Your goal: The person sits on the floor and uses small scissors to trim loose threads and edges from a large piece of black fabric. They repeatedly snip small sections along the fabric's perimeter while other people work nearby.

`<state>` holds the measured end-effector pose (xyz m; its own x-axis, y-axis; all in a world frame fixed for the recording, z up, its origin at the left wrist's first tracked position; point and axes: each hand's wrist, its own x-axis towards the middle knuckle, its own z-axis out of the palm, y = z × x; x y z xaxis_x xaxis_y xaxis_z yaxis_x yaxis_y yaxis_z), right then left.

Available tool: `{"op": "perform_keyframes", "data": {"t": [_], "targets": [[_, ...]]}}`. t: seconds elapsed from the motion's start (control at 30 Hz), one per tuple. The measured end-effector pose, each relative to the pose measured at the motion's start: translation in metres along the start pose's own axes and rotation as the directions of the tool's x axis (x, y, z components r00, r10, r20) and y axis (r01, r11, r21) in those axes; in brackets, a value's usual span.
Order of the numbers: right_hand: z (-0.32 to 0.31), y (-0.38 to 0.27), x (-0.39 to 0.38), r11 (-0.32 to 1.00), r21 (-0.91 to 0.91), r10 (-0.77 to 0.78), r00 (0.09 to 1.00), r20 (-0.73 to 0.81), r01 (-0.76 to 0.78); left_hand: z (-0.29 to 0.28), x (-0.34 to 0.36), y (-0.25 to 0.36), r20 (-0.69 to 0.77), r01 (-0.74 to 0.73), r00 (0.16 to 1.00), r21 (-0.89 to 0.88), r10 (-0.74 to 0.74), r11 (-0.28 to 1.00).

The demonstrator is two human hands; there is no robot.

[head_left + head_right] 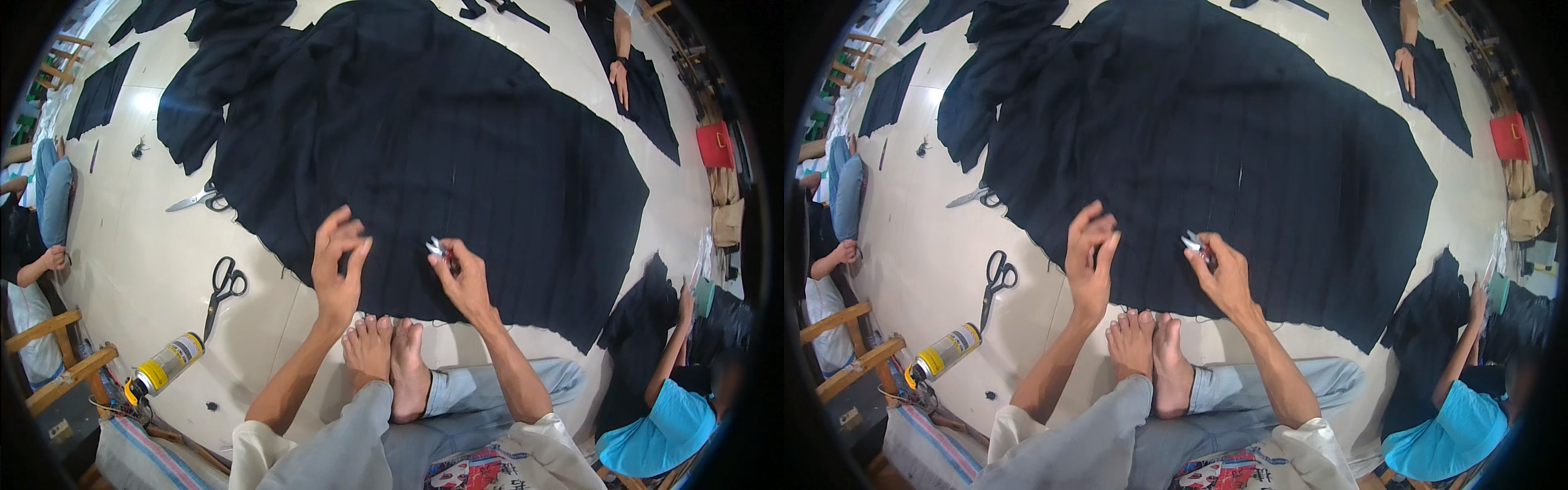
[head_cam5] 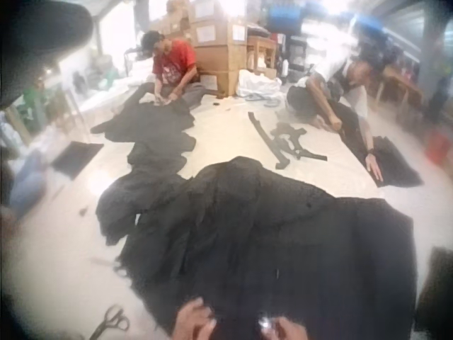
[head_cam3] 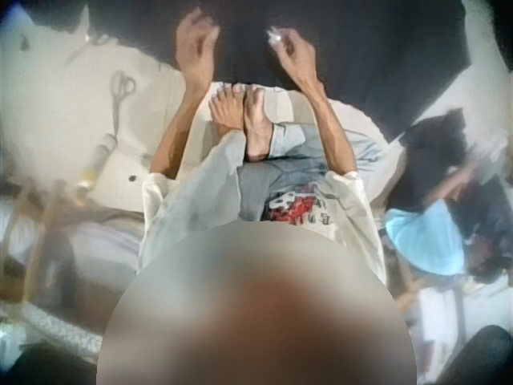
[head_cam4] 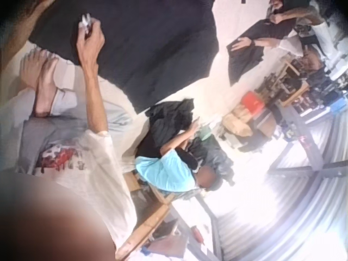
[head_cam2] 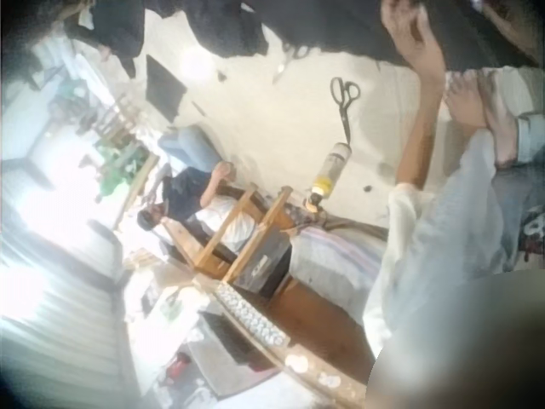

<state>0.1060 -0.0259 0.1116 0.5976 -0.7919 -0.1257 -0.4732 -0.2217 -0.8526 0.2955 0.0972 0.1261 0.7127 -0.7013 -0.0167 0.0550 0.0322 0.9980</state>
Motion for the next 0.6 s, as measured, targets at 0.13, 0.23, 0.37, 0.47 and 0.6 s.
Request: {"op": "perform_keyframes", "data": {"t": [0.13,0.23,0.37,0.47,0.6], "targets": [[0.011,0.015,-0.039,0.997,0.071,0.024,1.0,0.004,-0.024,-0.032,-0.078,-0.001,0.025,0.47,0.882,-0.095,-0.47,0.878],[0.011,0.021,-0.047,0.994,0.107,0.038,0.999,-0.025,-0.036,-0.023,-0.092,-0.006,0.25,-0.036,0.959,0.58,-0.136,0.814],[0.009,0.032,-0.044,0.939,0.313,0.195,0.97,-0.147,-0.141,-0.006,-0.081,-0.02,0.371,-0.237,0.926,0.716,-0.07,0.657],[0.002,0.039,-0.042,0.839,0.48,0.365,0.92,-0.145,-0.257,-0.003,-0.076,-0.037,0.458,-0.355,0.889,0.693,-0.003,0.628],[-0.001,0.025,-0.043,0.947,0.277,0.18,0.983,-0.03,-0.165,-0.006,-0.072,-0.042,0.439,-0.294,0.898,0.644,-0.027,0.706]]}}
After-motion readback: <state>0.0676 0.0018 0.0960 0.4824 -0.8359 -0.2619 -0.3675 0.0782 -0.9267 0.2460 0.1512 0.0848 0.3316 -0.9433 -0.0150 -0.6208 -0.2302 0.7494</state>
